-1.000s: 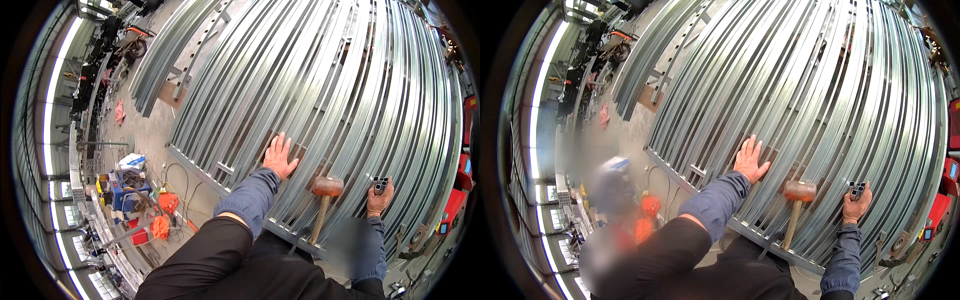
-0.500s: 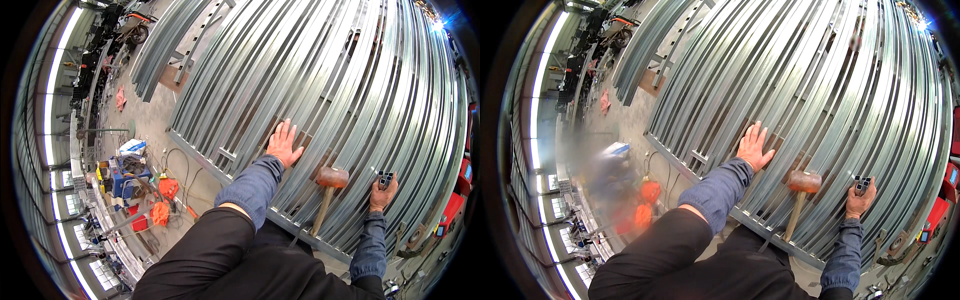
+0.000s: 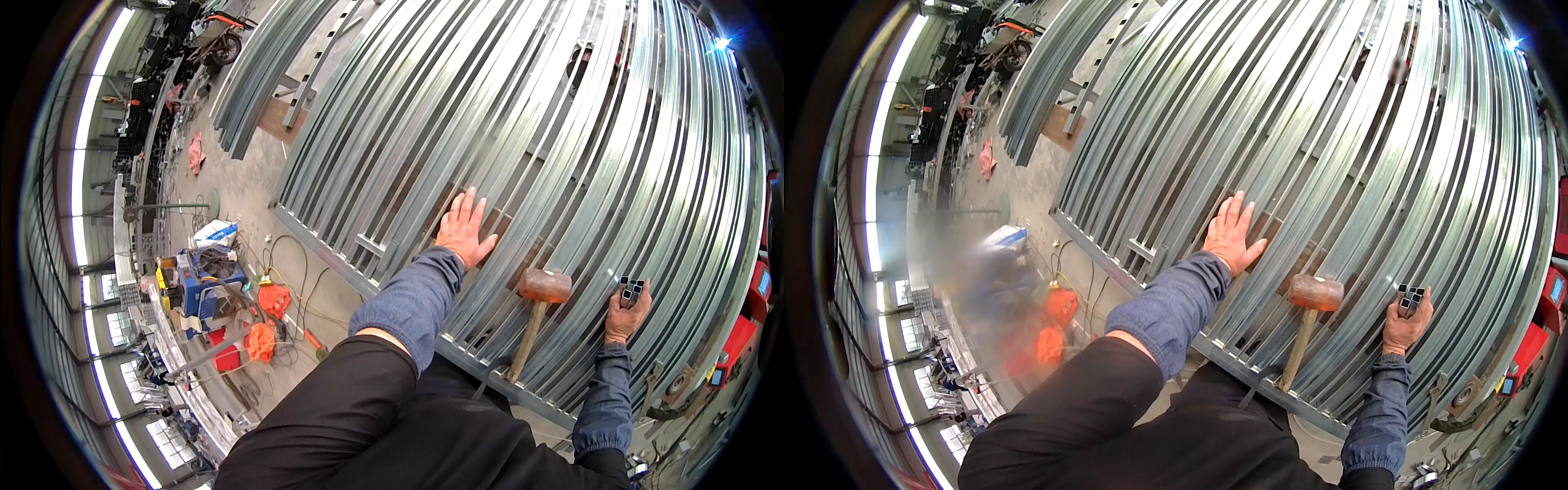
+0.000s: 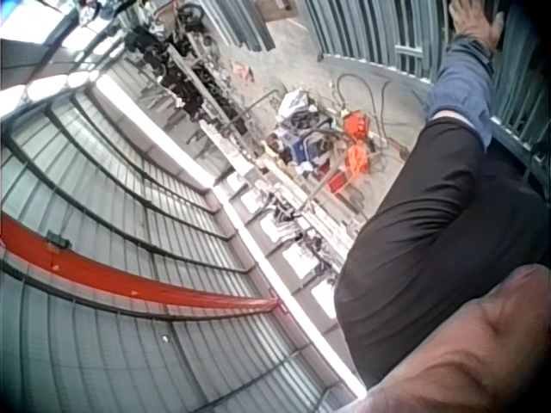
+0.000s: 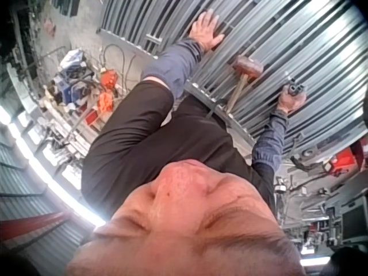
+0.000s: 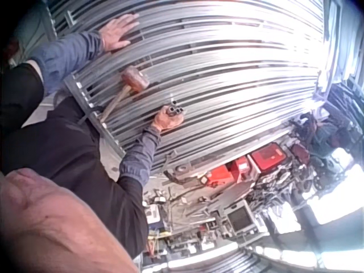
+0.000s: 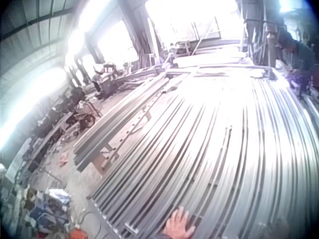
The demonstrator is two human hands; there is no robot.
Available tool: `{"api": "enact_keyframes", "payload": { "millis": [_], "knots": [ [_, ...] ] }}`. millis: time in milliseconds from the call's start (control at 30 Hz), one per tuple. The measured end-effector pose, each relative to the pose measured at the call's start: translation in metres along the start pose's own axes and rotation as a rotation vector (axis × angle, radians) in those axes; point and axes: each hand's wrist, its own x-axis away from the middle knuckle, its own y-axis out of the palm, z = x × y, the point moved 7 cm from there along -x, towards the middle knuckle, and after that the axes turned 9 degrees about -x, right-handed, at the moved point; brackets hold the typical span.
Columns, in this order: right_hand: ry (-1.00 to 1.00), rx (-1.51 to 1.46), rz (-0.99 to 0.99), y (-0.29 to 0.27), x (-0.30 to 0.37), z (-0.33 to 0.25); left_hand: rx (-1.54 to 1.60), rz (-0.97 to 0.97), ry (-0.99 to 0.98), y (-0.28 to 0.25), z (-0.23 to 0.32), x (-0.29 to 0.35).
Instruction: The person welds a large metal frame using a handheld welding tool, creating bright sparks along the seams. They then use a rubber mallet to tap and align the frame's bars.
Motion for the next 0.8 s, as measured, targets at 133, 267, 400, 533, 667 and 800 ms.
{"api": "enact_keyframes", "payload": {
  "millis": [133, 267, 400, 533, 667, 800],
  "knots": [
    [0.095, -0.046, -0.023, 0.003, 0.003, 0.01, 0.007, -0.013, -0.004, 0.001, -0.001, 0.001],
    [0.115, -0.041, -0.028, 0.004, 0.006, 0.017, 0.022, -0.03, -0.011, -0.001, -0.001, 0.0],
    [0.057, -0.002, -0.014, 0.003, 0.005, 0.015, 0.015, -0.013, -0.01, 0.0, -0.001, 0.0],
    [0.114, -0.027, -0.024, 0.005, 0.009, 0.023, 0.019, -0.005, -0.007, -0.001, -0.001, 0.0],
    [0.057, 0.024, -0.011, 0.002, 0.006, 0.017, 0.026, 0.011, 0.007, -0.003, 0.002, -0.001],
    [0.018, 0.033, 0.012, 0.001, 0.001, 0.006, 0.021, 0.037, 0.006, 0.0, 0.001, 0.001]
  ]
}}
